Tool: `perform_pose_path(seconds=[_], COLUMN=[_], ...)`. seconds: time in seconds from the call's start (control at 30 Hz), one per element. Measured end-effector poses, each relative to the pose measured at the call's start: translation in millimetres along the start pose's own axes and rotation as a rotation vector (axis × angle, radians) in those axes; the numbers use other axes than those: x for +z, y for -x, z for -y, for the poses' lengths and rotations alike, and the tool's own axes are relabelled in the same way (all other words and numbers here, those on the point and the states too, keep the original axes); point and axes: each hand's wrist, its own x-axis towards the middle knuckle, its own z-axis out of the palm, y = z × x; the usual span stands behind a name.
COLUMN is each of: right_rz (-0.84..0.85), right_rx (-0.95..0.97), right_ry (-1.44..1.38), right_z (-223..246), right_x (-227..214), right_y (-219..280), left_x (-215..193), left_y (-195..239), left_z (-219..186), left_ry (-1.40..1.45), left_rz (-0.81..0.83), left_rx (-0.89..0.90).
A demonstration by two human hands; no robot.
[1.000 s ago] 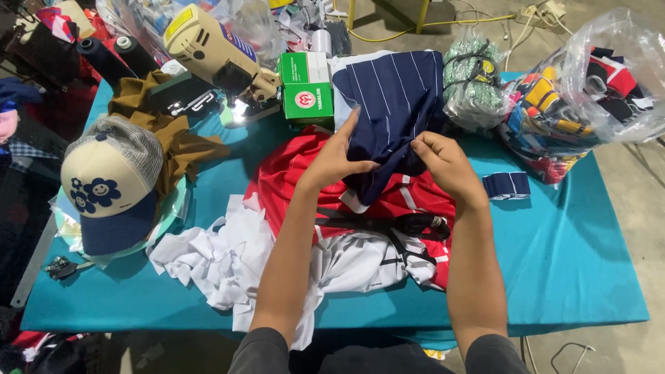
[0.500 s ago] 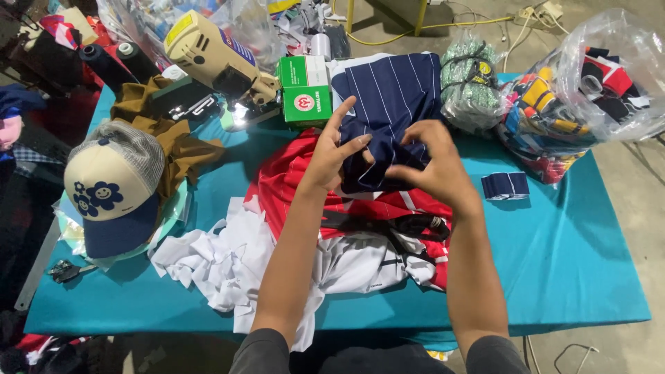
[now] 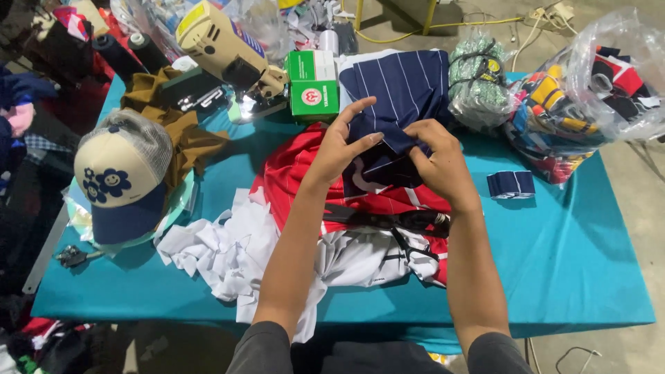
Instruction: A person uses scissors to cut through various pieces of fabric on a workbench.
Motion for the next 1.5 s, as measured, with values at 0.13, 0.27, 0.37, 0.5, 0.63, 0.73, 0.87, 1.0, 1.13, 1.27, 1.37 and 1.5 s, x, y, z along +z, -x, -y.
perform_pose_path(seconds=[0.13, 0.27, 0.37, 0.5, 0.63, 0.73, 0.87, 1.0, 1.13, 1.27, 1.37, 1.5], right_rz=[-0.077, -0.189, -0.227, -0.245, -0.25, -0.215, -0.237, -0.132, 0.082, 0.058, -0.002, -0.064], right_rx=[0.014, 0.103, 0.193, 0.214, 0.225, 0.186, 0.173, 0.215, 0.196, 0.198, 0.259, 0.38], right_ry=[-0.003, -0.029, -0.091, -0.144, -0.158, -0.216, -0.25, -0.217, -0.09, 0.329, 0.504, 0.423], right_z=[-18, -17, -1, -1, -20, -24, -5, 19, 27, -15, -19, -9], right_x=[0, -3, -2, -3, 0, 0, -8, -14, -21, -18, -27, -42], right_y=[6, -7, 2, -2, 1, 10, 3, 2, -1, 1, 5, 9], left_x=[3, 9, 9, 5, 5, 3, 16, 9, 7, 6, -6, -21], left_y=[8, -3, 5, 2, 1, 9, 5, 1, 10, 7, 5, 1], left_z=[-5, -7, -8, -14, -9, 5, -9, 3, -13, -27, -24, -2], left_ry=[0.017, -0.025, -0.065, -0.101, -0.133, -0.186, -0.205, -0.358, -0.563, -0.62, -0.626, -0.617], left_rz=[-0.004, 0.012, 0.007, 0.02, 0.017, -0.004, -0.02, -0.108, -0.014, 0.001, -0.094, -0.327], left_rx=[-0.008, -0.003, -0.037, -0.041, -0.04, 0.004, -0.028, -0.148, -0.184, -0.209, -0.208, -0.204])
